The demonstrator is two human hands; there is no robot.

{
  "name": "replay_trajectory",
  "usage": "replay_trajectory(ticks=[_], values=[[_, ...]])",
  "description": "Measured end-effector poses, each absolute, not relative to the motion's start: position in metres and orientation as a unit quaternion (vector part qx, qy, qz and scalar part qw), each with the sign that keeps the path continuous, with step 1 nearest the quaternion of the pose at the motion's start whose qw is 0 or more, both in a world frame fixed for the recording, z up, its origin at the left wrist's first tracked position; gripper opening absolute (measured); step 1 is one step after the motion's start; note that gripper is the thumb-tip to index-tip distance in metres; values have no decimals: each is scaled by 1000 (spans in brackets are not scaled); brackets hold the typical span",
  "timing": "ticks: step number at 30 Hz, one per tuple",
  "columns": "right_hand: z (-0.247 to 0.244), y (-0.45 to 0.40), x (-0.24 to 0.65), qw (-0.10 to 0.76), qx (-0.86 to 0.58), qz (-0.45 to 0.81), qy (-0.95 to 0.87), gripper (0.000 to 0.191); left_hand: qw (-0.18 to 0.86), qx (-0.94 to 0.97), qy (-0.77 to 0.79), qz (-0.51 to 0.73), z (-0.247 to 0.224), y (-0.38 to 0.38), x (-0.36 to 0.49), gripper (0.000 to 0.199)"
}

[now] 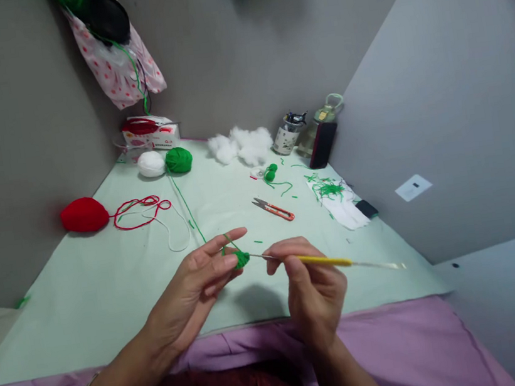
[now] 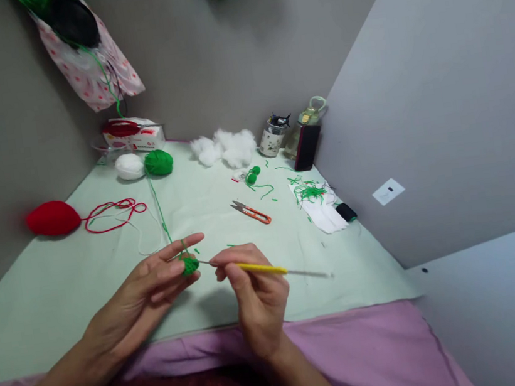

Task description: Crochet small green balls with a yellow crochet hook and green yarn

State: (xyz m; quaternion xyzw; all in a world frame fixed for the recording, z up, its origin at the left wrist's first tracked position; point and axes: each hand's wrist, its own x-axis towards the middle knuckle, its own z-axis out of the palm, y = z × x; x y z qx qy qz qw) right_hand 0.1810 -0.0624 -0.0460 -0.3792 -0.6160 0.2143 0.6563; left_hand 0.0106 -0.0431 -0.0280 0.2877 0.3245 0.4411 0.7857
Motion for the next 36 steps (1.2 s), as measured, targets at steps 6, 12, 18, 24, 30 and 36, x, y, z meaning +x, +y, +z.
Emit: replay_trajectory(ticks=[6, 12, 18, 24, 30, 36], values=[[-39, -58, 172, 634, -377, 264, -622, 18, 697, 393, 354, 485, -28, -47, 16, 41], [-47, -65, 176, 568, -357, 30, -741, 36, 756, 300, 333, 477, -26, -47, 17, 49], [-39, -59, 177, 669, -363, 262, -593, 21, 777, 283, 316, 464, -24, -43, 14, 35], [-43, -55, 174, 653, -370, 348, -561, 15, 718, 395, 336, 465, -27, -48, 14, 33], [-36, -49, 175, 665, -333, 466, -480, 20, 703, 399, 358, 467, -24, -46, 7, 35], [-32, -57, 177, 638, -363, 380, -563, 21, 668, 431, 378, 475, -24, -46, 3, 37]])
